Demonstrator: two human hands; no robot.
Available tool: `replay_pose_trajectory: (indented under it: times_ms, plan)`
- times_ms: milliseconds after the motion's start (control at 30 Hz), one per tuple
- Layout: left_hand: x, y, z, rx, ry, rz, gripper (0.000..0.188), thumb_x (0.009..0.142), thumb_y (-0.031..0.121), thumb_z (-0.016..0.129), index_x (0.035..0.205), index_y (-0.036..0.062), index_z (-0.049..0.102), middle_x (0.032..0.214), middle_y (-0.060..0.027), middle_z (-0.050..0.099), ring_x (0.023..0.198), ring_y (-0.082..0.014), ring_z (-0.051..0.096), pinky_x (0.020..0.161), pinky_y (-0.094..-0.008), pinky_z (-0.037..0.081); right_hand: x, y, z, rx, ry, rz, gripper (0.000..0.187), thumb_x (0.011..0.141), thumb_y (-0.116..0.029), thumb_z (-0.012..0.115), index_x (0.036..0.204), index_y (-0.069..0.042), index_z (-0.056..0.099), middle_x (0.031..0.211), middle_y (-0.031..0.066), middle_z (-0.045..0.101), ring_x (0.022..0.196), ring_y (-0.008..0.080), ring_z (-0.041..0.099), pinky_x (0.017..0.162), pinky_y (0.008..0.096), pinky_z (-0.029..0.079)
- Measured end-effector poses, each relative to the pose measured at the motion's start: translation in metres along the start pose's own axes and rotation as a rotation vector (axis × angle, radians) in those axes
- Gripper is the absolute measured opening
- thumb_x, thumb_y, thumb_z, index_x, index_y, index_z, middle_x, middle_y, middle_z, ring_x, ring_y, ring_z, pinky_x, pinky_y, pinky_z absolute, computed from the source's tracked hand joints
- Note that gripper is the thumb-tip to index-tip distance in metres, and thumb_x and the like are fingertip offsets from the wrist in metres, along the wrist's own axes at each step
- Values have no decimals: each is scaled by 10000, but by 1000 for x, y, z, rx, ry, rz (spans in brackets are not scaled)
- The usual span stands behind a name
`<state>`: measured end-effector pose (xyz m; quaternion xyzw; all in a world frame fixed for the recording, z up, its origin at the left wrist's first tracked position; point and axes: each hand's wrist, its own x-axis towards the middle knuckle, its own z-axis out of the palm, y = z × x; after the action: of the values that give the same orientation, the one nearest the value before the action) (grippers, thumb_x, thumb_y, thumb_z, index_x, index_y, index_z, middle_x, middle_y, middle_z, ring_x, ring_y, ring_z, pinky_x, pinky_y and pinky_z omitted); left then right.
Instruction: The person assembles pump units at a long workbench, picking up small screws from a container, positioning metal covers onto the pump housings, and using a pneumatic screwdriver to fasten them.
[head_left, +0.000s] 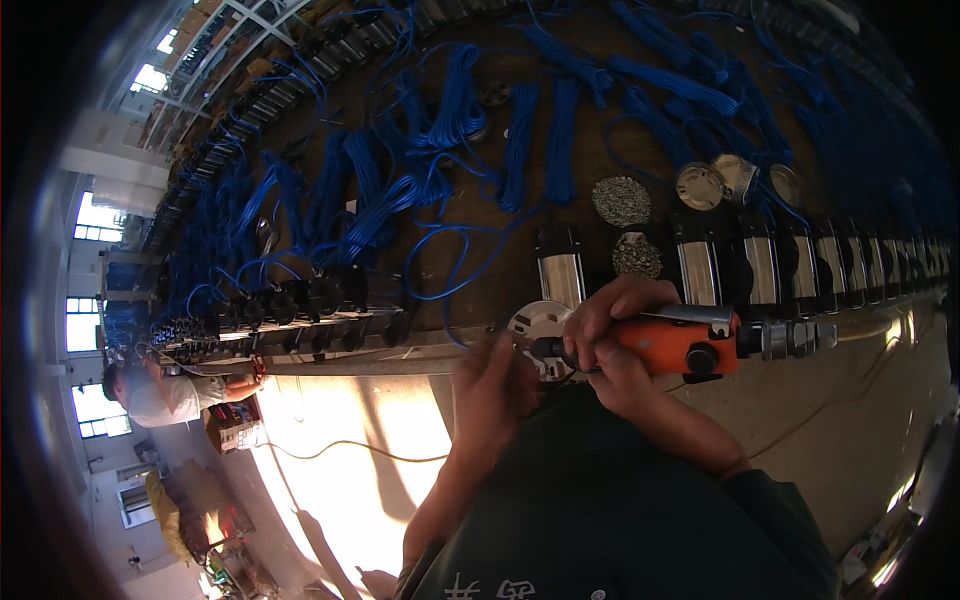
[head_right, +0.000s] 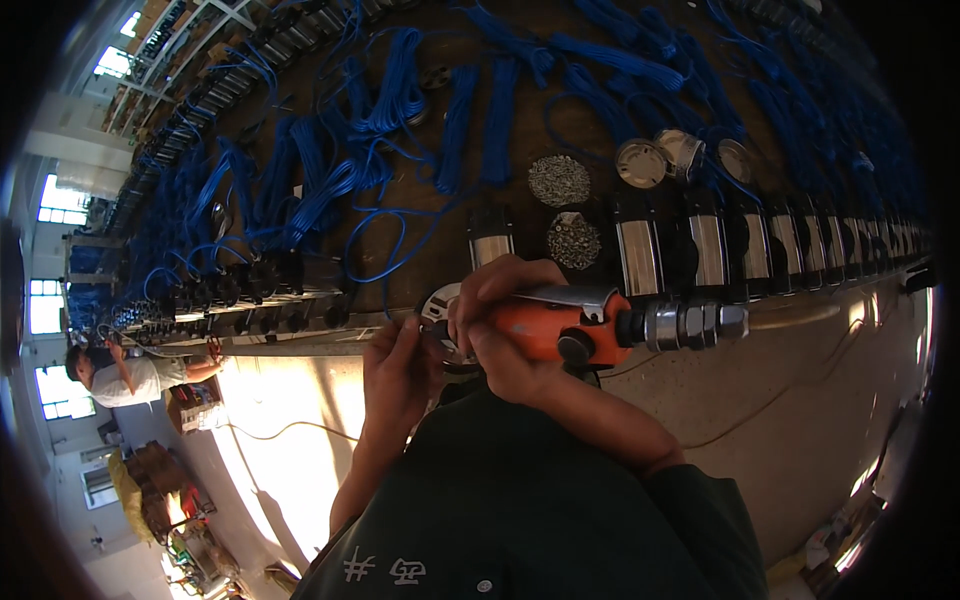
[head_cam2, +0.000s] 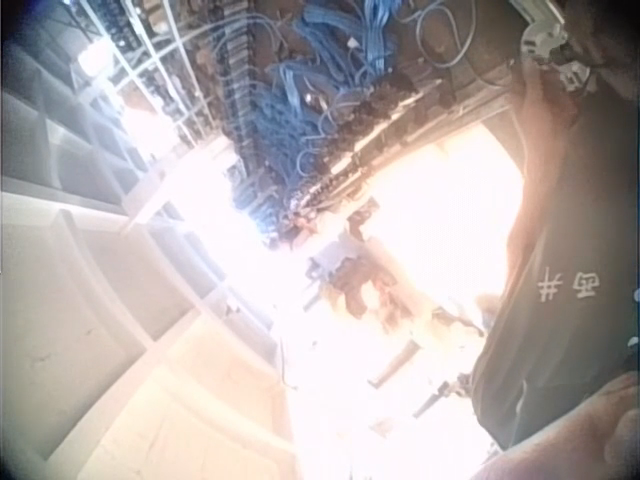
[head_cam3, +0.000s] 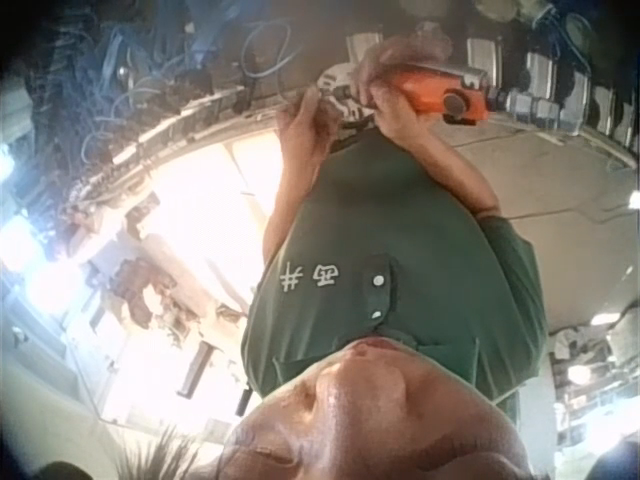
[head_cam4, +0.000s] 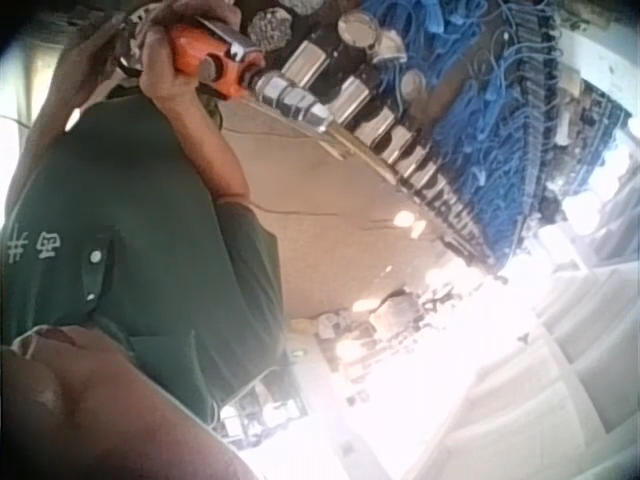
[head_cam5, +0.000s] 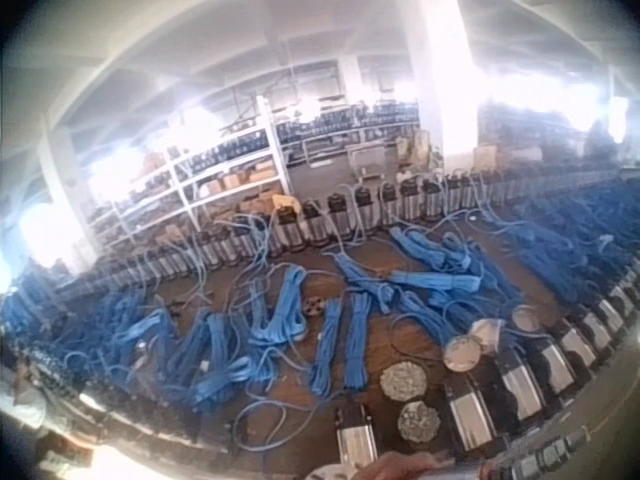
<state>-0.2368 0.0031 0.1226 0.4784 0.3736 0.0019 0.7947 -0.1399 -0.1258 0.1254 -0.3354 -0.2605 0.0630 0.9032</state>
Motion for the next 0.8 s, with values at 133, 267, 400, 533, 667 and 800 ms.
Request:
replay_pose_trajectory:
  times_ms: [133, 267, 400, 533, 667, 800]
  plan:
    - [27, 8, -11, 531, -74, 327, 207, 957, 117, 513, 992, -15, 669, 573, -3, 524, 487, -50, 449, 444, -193, 300, 2, 17, -6, -113, 56, -40, 363, 776, 116, 477, 1071, -71, 376, 833, 110, 520, 634, 130, 522, 637, 304, 489]
    - [45, 11, -25, 585, -208, 314, 232, 961, 130, 504, 1014, -20, 673, 596, 11, 522, 512, -38, 420, 455, -202, 315, 3, 30, -9, -78, 82, 41, 356, 779, 113, 463, 1080, -58, 376, 811, 97, 520, 632, 121, 516, 598, 278, 465]
    - [53, 8, -33, 326, -145, 227, 209, 969, 130, 487, 1048, 5, 635, 575, -7, 504, 463, -57, 397, 422, -204, 267, 3, 34, -5, -63, 68, 59, 350, 776, 115, 460, 1073, -51, 379, 821, 92, 527, 637, 115, 520, 585, 259, 457]
    - [60, -2, -37, 59, -81, 239, 168, 972, 152, 497, 1054, 17, 556, 642, -48, 562, 462, -88, 440, 412, -215, 308, 7, 34, 1, -134, 56, 139, 307, 761, 98, 489, 1021, -49, 421, 826, 124, 524, 594, 145, 511, 590, 305, 473]
    - [65, -14, -42, -78, 0, 234, 150, 962, 148, 524, 1027, 14, 527, 712, -96, 611, 488, -115, 493, 424, -230, 352, 10, 39, 5, -213, -21, 181, 312, 765, 142, 457, 998, -59, 408, 830, 110, 527, 640, 138, 511, 590, 283, 465]
    - [63, -18, -42, -207, 81, 192, 143, 944, 131, 559, 995, -2, 547, 758, -103, 629, 542, -129, 530, 466, -230, 390, 9, 45, 4, -237, -31, 169, 311, 770, 131, 463, 1013, -55, 409, 833, 108, 533, 653, 134, 513, 595, 284, 470]
